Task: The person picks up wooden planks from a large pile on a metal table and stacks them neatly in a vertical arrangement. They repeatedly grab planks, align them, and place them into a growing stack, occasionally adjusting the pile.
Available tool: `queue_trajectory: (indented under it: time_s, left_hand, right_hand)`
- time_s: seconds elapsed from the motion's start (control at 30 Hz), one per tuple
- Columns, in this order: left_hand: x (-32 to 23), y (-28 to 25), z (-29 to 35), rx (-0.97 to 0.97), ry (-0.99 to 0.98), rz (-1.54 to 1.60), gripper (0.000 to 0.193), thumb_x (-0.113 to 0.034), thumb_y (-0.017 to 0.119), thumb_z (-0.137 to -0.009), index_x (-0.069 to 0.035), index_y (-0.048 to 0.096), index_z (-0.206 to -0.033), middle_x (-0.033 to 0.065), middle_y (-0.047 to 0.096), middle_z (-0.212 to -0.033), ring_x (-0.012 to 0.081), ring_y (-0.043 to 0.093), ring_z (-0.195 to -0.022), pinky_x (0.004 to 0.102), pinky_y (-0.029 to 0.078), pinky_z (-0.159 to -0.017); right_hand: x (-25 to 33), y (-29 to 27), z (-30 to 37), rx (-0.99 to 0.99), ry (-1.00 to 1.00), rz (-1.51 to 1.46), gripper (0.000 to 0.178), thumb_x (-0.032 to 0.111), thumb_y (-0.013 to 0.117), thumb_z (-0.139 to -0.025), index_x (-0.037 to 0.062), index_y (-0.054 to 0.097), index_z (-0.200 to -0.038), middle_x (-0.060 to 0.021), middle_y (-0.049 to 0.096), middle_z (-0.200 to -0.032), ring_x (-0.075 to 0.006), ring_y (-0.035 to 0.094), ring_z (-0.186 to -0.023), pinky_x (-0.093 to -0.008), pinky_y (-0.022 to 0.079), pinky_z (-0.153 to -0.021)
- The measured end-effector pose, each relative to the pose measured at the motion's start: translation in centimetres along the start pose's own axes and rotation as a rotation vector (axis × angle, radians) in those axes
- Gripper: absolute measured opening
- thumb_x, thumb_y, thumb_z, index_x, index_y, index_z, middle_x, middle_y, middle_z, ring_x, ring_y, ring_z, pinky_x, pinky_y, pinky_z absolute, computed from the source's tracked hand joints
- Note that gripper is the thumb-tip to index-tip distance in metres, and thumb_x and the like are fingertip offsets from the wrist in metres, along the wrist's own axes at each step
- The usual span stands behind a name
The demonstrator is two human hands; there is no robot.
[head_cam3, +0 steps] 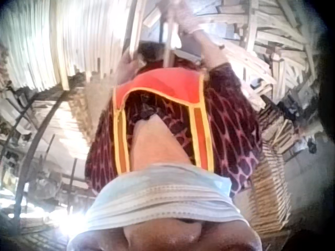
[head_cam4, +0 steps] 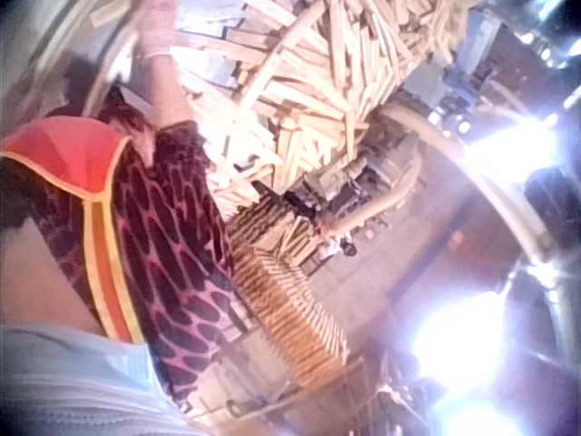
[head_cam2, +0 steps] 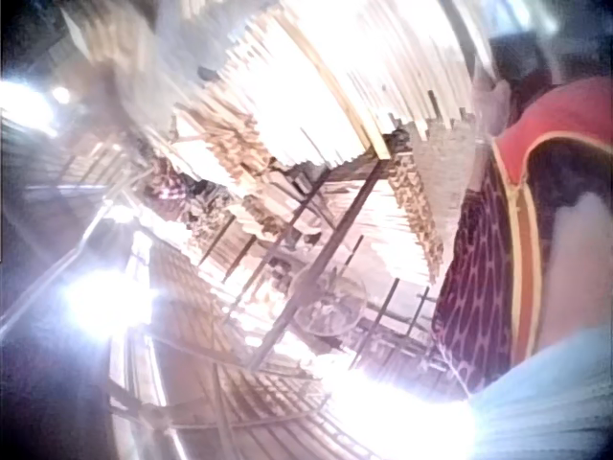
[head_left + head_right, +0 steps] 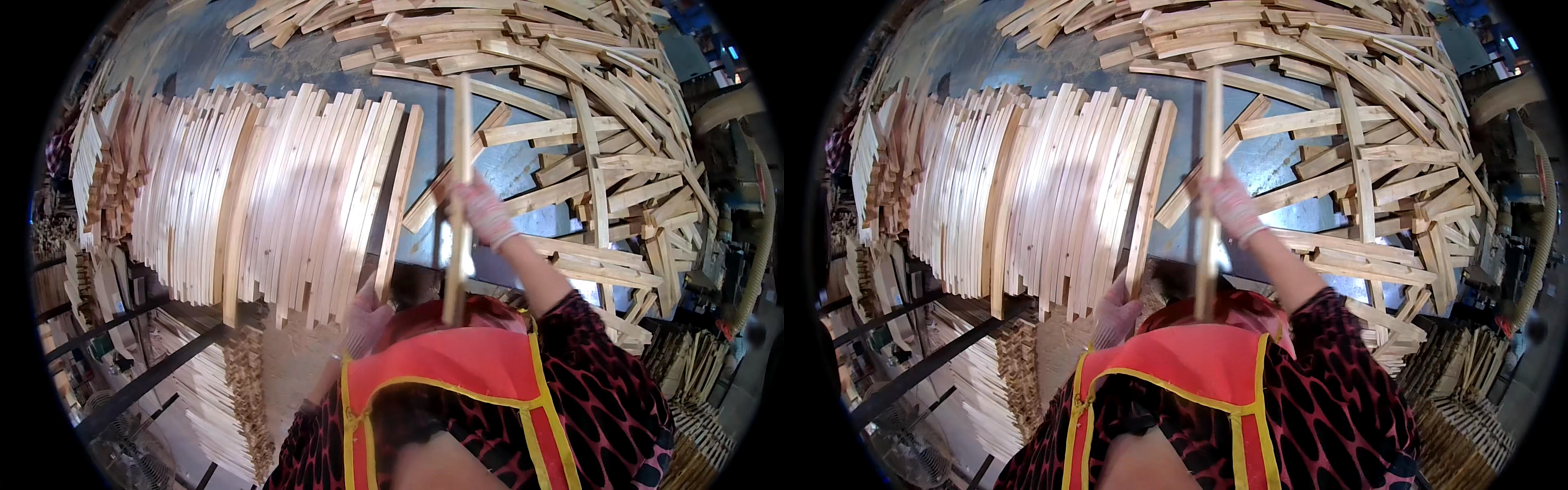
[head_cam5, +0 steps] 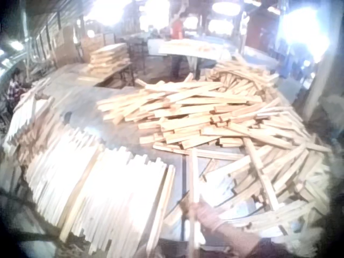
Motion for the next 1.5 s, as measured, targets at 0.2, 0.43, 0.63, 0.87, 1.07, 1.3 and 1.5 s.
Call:
queue_trajectory:
  time_s: [0.2, 0.43, 0.63, 0.87, 1.07, 1.3, 1.5]
  left_hand:
    - [-4.8, 0.1, -1.7, -0.54, 0.706, -1.28, 0.072, -0.039, 0.072, -0.085, -0.005, 0.054, -0.146, 0.0152, 0.06, -0.125, 0.0362, 0.055, -0.117, 0.0525, 0.043, -0.105]
    - [-5.4, 0.4, -4.3, -0.474, 0.588, -1.44, 0.068, -0.03, 0.066, -0.079, -0.004, 0.053, -0.14, 0.0135, 0.054, -0.13, 0.0345, 0.049, -0.128, 0.0492, 0.04, -0.107]
    - [-4.8, 1.0, -4.2, -0.553, 0.476, -1.385, 0.073, -0.034, 0.067, -0.081, -0.003, 0.05, -0.145, 0.0165, 0.053, -0.137, 0.0384, 0.048, -0.129, 0.055, 0.036, -0.112]
    - [-5.8, 2.6, -4.8, -0.564, 0.169, -1.331, 0.071, -0.031, 0.066, -0.088, -0.008, 0.045, -0.152, 0.016, 0.047, -0.151, 0.0377, 0.047, -0.135, 0.0555, 0.037, -0.112]
    - [-8.6, 4.9, -7.4, -0.63, 0.537, -1.628, 0.062, -0.04, 0.065, -0.092, -0.01, 0.052, -0.144, 0.0126, 0.056, -0.133, 0.0364, 0.052, -0.127, 0.0558, 0.039, -0.111]
    - [-3.9, 13.9, -6.8, -0.065, 0.455, -1.319, 0.064, -0.04, 0.068, -0.094, -0.007, 0.054, -0.146, 0.0145, 0.066, -0.124, 0.036, 0.071, -0.103, 0.0481, 0.059, -0.085]
    - [-5.9, 3.9, -3.4, 0.237, 0.077, 0.37, 0.058, -0.037, 0.073, -0.094, -0.002, 0.061, -0.138, 0.0057, 0.071, -0.101, 0.0166, 0.07, -0.079, 0.0304, 0.058, -0.066]
  right_hand:
    - [-1.5, 10.3, -0.5, 0.267, -0.005, 1.042, 0.076, 0.048, 0.058, -0.098, -0.0085, 0.041, -0.146, -0.0382, 0.068, -0.118, -0.0499, 0.069, -0.111, -0.0484, 0.054, -0.1]
    - [3.5, 1.9, -2.6, 0.074, -0.678, 1.85, 0.04, 0.027, 0.064, -0.092, 0.0137, 0.065, -0.129, -0.0072, 0.072, -0.114, -0.0311, 0.061, -0.121, -0.0452, 0.046, -0.104]
    - [1.6, -0.5, 1.2, 0.479, -0.772, 1.918, 0.029, 0.019, 0.062, -0.094, 0.0177, 0.073, -0.121, -0.0052, 0.07, -0.121, -0.0266, 0.059, -0.128, -0.0466, 0.045, -0.109]
    - [10.8, -14.6, -3.9, 0.088, -0.569, 1.826, 0.065, 0.025, 0.075, -0.083, 0.0145, 0.057, -0.144, -0.0133, 0.062, -0.134, -0.0333, 0.056, -0.13, -0.0446, 0.046, -0.109]
    - [13.9, -21.1, -6.8, 0.134, -0.22, 1.594, 0.043, 0.03, 0.072, -0.089, 0.0206, 0.071, -0.131, -0.0153, 0.075, -0.109, -0.0398, 0.068, -0.108, -0.0449, 0.052, -0.102]
    - [15.1, -18.9, -4.4, 0.125, -0.446, 1.886, 0.06, 0.01, 0.065, -0.089, 0.0171, 0.055, -0.147, -0.0134, 0.066, -0.132, -0.035, 0.061, -0.126, -0.0467, 0.05, -0.106]
    - [11.3, -20.6, -5.1, 0.106, -0.1, 2.126, 0.04, 0.013, 0.063, -0.093, 0.0161, 0.066, -0.133, -0.0126, 0.07, -0.13, -0.0332, 0.064, -0.125, -0.0456, 0.051, -0.105]
Point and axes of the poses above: each hand's wrist, its own z-axis away from the middle knuckle, its own y-axis out of the palm, x = y × z, the point moved 3 cm from there along -z, towards the middle knuckle
